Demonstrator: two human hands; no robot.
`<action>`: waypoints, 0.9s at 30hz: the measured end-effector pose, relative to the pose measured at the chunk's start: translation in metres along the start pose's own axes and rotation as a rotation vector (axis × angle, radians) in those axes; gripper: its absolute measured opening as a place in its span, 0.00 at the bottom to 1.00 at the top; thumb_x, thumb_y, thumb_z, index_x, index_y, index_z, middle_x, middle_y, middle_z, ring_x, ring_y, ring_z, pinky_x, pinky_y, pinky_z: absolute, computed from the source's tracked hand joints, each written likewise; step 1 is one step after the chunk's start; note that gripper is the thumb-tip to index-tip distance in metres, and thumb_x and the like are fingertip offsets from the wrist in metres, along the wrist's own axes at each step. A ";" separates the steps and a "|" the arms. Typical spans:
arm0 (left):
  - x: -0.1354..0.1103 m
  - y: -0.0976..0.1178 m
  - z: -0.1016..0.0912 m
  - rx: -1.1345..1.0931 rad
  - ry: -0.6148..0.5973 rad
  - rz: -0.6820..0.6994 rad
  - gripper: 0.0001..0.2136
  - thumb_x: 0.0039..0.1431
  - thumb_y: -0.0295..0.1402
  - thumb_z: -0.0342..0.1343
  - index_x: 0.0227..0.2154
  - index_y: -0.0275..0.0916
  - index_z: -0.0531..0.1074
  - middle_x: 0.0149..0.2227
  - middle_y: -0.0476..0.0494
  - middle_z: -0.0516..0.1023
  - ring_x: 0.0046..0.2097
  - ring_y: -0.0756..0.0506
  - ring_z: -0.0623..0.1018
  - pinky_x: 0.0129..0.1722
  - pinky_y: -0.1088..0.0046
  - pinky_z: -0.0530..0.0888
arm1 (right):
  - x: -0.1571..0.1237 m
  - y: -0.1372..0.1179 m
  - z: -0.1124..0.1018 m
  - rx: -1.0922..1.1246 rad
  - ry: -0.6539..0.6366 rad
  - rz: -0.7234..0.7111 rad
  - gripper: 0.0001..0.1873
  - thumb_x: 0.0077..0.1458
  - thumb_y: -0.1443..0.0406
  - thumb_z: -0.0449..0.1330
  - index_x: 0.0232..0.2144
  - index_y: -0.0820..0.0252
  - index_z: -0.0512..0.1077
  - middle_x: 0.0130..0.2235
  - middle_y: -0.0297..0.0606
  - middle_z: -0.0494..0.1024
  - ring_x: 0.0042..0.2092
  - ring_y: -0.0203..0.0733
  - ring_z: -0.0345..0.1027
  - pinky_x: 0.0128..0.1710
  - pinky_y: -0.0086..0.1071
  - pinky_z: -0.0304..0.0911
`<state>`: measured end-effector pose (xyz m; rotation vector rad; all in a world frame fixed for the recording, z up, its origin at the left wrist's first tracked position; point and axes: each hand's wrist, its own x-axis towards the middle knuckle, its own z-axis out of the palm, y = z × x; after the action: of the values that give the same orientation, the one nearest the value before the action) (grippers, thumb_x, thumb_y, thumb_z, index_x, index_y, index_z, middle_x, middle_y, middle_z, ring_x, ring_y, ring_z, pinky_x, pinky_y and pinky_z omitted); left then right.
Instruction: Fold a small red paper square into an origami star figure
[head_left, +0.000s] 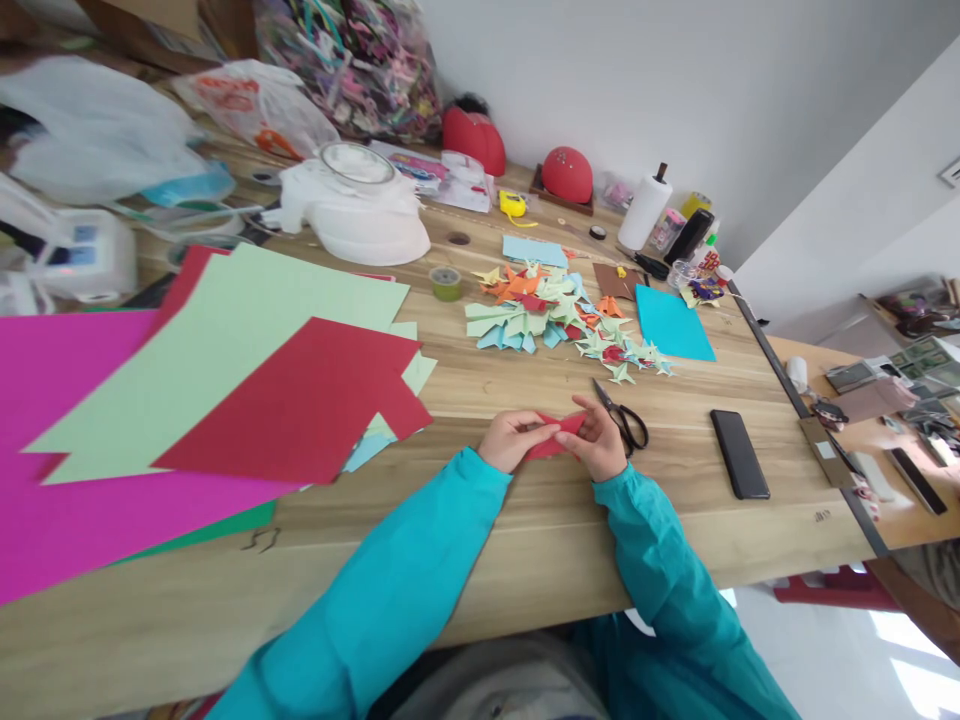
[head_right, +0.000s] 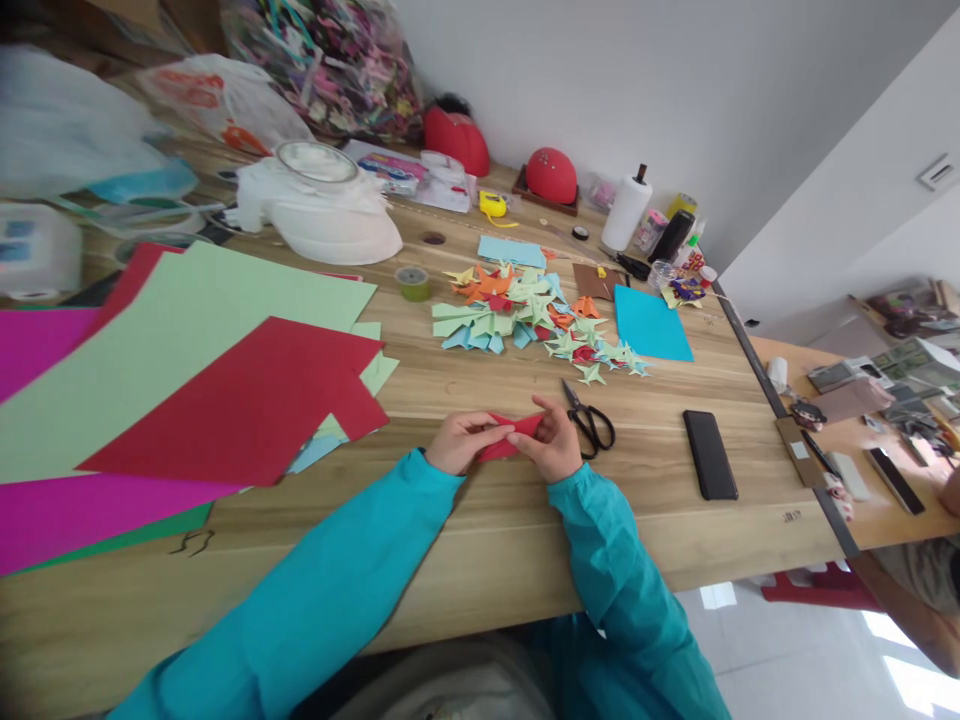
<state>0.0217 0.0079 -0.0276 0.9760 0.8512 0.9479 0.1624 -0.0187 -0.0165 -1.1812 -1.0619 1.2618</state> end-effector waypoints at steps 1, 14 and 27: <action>0.000 0.000 -0.001 0.008 0.013 0.004 0.11 0.37 0.39 0.64 0.21 0.35 0.76 0.20 0.47 0.76 0.22 0.47 0.74 0.24 0.71 0.72 | 0.001 0.000 -0.001 -0.011 0.010 0.016 0.28 0.32 0.56 0.68 0.38 0.60 0.68 0.27 0.32 0.72 0.28 0.34 0.67 0.31 0.31 0.65; 0.001 -0.001 0.000 0.054 0.046 0.021 0.07 0.35 0.34 0.65 0.19 0.37 0.77 0.23 0.46 0.78 0.27 0.46 0.75 0.31 0.71 0.71 | 0.002 0.007 -0.007 0.003 0.114 0.041 0.24 0.45 0.47 0.56 0.24 0.64 0.71 0.15 0.30 0.64 0.18 0.30 0.58 0.18 0.26 0.56; -0.001 0.007 0.002 0.240 0.091 0.106 0.08 0.37 0.36 0.63 0.17 0.35 0.75 0.17 0.48 0.73 0.21 0.51 0.68 0.22 0.75 0.64 | -0.005 0.000 0.003 -0.099 -0.116 0.061 0.20 0.35 0.55 0.67 0.26 0.61 0.65 0.18 0.30 0.72 0.16 0.31 0.63 0.15 0.26 0.62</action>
<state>0.0212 0.0081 -0.0208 1.2010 1.0147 1.0016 0.1593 -0.0235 -0.0159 -1.2356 -1.1928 1.3517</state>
